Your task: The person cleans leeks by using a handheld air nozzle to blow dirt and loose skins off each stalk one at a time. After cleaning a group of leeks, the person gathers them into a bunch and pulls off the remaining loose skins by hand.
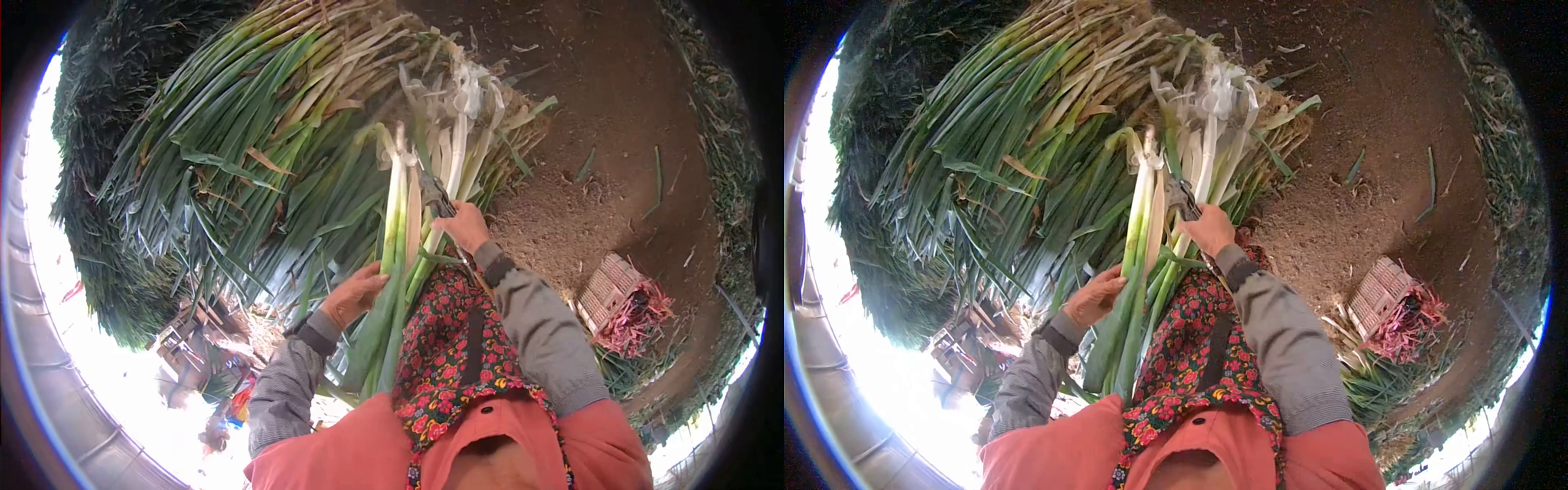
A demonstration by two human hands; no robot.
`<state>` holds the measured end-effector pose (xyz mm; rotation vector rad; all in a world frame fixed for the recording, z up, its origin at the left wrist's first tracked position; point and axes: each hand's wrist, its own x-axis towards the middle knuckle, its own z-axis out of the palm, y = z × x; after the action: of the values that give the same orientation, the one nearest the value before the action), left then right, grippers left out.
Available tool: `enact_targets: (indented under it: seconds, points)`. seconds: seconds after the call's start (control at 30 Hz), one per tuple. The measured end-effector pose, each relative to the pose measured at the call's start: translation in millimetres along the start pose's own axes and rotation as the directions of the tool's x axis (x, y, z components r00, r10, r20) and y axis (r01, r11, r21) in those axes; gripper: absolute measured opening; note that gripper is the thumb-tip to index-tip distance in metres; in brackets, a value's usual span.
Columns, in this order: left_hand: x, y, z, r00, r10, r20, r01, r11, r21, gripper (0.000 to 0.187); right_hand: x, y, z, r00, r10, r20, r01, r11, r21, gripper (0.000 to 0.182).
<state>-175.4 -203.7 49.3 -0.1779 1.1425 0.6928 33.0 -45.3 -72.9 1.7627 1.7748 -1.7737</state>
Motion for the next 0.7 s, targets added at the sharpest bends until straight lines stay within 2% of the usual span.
enact_targets:
  seconds: [0.07, 0.1, 0.13, 0.17, 0.27, 0.3, 0.37, 0.4, 0.5, 0.53, 0.57, 0.7]
  points:
    - [4.0, -11.4, 5.6, 0.999, 0.053, -0.004, -0.053, 0.991, -0.125, 0.045, -35.2, -25.1, -23.1, 0.996, 0.042, 0.081, -0.047, 0.997, 0.06, 0.046]
    - [0.6, -11.6, 11.3, 0.998, 0.055, 0.006, -0.053, 0.98, -0.193, 0.042, -58.0, -27.5, -32.1, 0.993, 0.06, 0.106, -0.065, 0.997, 0.041, 0.052]
    - [-0.1, -11.1, 14.9, 0.998, 0.064, 0.017, -0.057, 0.965, -0.257, 0.039, -84.8, -26.9, -42.0, 0.991, 0.002, 0.136, 0.001, 1.0, -0.021, 0.054]
    - [1.2, -12.4, 17.5, 0.997, 0.077, -0.022, -0.08, 0.969, -0.233, 0.037, -107.7, -27.0, -49.0, 0.984, -0.056, 0.168, 0.07, 0.994, -0.082, 0.056]
    - [3.8, -18.6, 24.4, 0.988, 0.108, -0.111, -0.124, 0.98, -0.153, 0.033, -142.1, -35.2, -51.6, 0.979, -0.062, 0.192, 0.079, 0.994, -0.081, 0.051]
    - [5.3, -20.8, 24.8, 0.986, 0.111, -0.124, -0.126, 0.984, -0.124, 0.032, -129.6, -35.9, -47.4, 0.976, -0.073, 0.207, 0.082, 0.996, -0.034, 0.051]
    - [8.5, -27.2, 23.3, 0.98, 0.121, -0.157, -0.134, 0.988, -0.075, 0.029, -76.2, -23.3, -23.0, 0.975, -0.153, 0.162, 0.167, 0.983, -0.074, 0.051]
    - [10.0, -31.8, 20.9, 0.976, 0.125, -0.178, -0.137, 0.989, -0.055, 0.027, -48.5, -33.0, -17.6, 0.98, -0.067, 0.189, 0.079, 0.995, -0.056, 0.049]
    - [13.9, -38.1, 15.3, 0.971, 0.146, -0.191, -0.15, 0.989, -0.011, 0.025, 4.9, -40.1, -0.2, 0.995, -0.071, 0.067, 0.077, 0.994, -0.08, 0.048]
    - [13.5, -37.6, 14.7, 0.971, 0.153, -0.182, -0.156, 0.988, 0.001, 0.025, 7.8, -44.9, 0.4, 0.998, -0.061, 0.03, 0.064, 0.994, -0.092, 0.049]
    - [11.9, -37.1, 15.5, 0.97, 0.135, -0.202, -0.143, 0.989, -0.025, 0.027, -0.3, -43.9, -4.4, 0.996, 0.002, 0.085, 0.004, 0.997, -0.071, 0.055]
    - [3.1, -26.4, 31.4, 0.966, 0.127, -0.225, -0.134, 0.991, -0.017, 0.031, -46.9, -37.1, -12.5, 0.988, -0.061, 0.139, 0.081, 0.986, -0.145, 0.062]
